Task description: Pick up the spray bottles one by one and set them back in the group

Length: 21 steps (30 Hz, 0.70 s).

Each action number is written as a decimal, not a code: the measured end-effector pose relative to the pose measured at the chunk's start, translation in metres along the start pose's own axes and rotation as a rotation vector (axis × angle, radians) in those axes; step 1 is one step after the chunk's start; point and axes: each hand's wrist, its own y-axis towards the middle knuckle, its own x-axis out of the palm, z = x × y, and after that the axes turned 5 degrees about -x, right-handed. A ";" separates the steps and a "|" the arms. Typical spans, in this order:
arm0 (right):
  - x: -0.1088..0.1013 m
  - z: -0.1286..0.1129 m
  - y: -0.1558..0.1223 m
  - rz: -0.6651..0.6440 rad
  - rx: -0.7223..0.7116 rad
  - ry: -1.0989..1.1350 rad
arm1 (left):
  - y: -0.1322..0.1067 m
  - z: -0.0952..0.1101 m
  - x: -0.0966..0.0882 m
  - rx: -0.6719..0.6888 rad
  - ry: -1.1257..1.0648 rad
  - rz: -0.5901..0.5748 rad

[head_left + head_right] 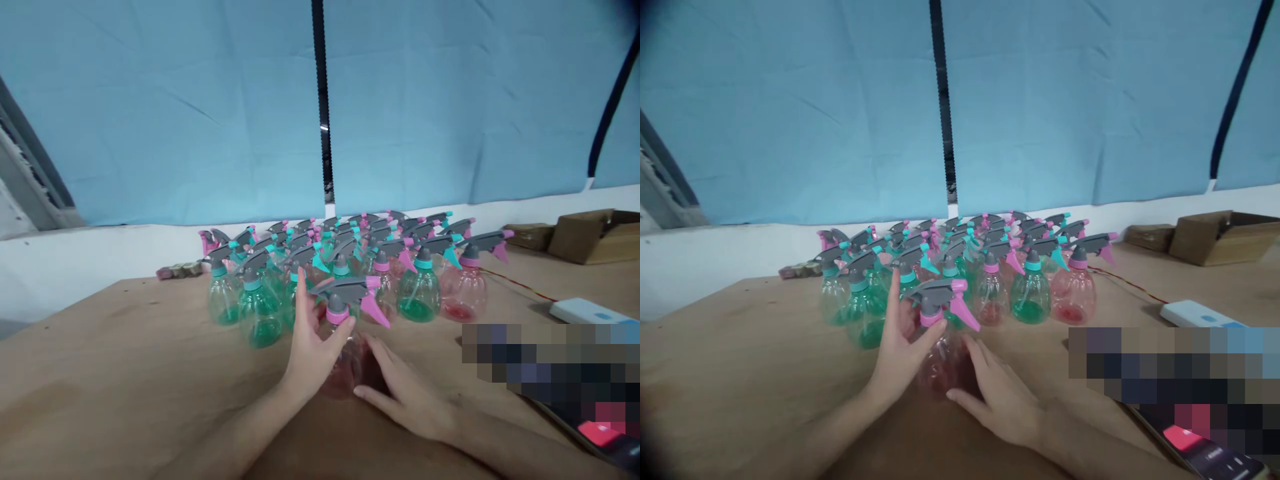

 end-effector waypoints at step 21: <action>-0.004 -0.004 -0.003 -0.088 -0.032 -0.092 | 0.023 0.010 -0.044 -0.266 -0.008 -0.356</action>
